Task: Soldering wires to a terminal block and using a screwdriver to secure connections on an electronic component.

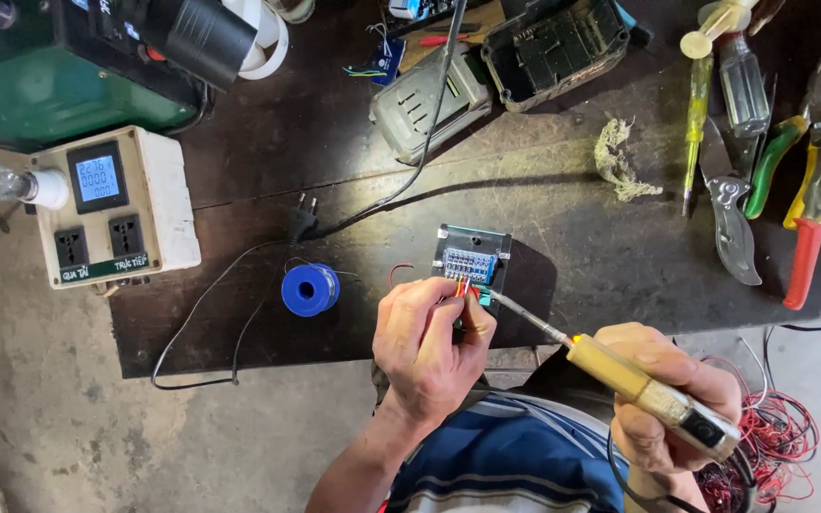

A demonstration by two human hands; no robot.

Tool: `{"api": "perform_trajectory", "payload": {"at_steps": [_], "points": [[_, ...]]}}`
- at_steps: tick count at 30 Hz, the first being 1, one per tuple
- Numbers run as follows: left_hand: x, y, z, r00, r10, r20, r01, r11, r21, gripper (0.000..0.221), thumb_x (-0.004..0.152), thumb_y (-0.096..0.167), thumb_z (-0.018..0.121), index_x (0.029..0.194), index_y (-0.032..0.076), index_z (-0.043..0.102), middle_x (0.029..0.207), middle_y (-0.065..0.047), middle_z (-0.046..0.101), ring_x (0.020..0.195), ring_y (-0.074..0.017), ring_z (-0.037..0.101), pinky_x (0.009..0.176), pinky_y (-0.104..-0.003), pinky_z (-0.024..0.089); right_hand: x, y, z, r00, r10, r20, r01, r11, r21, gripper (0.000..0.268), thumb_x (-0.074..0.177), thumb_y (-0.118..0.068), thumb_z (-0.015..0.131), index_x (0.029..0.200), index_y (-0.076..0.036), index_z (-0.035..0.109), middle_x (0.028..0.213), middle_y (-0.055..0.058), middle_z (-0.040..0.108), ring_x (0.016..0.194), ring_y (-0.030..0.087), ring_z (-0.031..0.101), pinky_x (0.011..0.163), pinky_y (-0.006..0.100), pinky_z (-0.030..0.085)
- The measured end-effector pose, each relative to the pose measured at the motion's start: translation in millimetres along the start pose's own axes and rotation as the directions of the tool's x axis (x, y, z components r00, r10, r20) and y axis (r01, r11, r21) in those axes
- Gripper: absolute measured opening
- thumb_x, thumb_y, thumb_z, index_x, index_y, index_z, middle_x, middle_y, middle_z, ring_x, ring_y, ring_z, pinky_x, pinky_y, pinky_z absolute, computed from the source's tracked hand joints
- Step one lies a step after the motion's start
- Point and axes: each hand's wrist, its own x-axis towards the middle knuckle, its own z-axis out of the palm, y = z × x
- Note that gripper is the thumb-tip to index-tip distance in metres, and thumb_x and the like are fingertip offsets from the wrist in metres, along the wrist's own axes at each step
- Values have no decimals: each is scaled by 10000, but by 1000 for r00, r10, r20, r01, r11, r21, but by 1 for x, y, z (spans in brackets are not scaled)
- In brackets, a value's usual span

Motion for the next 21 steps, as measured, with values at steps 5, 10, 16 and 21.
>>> {"api": "perform_trajectory", "payload": {"at_steps": [5, 10, 16, 21], "points": [[1, 0, -1, 1000, -9, 20, 9, 1000, -12, 126, 910, 35, 688, 807, 3, 625, 900, -118, 666, 770, -224, 655, 715, -359, 563, 36, 36, 53, 379, -779, 500, 653, -157, -741, 414, 953, -383, 693, 1178, -73, 538, 985, 178, 685, 852, 309, 703, 855, 482, 627], [3, 1, -2, 1000, -13, 21, 13, 1000, -9, 136, 933, 53, 671, 815, 8, 621, 897, -113, 667, 772, -219, 649, 717, -359, 565, 35, 24, 67, 492, -670, 556, 564, -242, -790, 401, 937, -366, 660, 1099, -17, 543, 915, 159, 663, 794, 328, 696, 795, 456, 614], [3, 1, -3, 1000, -21, 23, 22, 1000, -14, 141, 944, 63, 662, 817, 7, 640, 898, -111, 673, 776, -213, 656, 715, -353, 562, 42, 25, 84, 503, -619, 603, 481, -380, -791, 408, 953, -355, 601, 1076, 25, 521, 854, 194, 642, 735, 343, 701, 720, 408, 602], [2, 1, -4, 999, -28, 26, 28, 999, -25, 144, 947, 62, 660, 815, 7, 643, 898, -111, 675, 780, -214, 660, 726, -357, 568, 45, 23, 90, 520, -585, 623, 468, -415, -780, 390, 967, -329, 591, 1117, 22, 506, 863, 208, 650, 755, 339, 718, 735, 382, 605]]}}
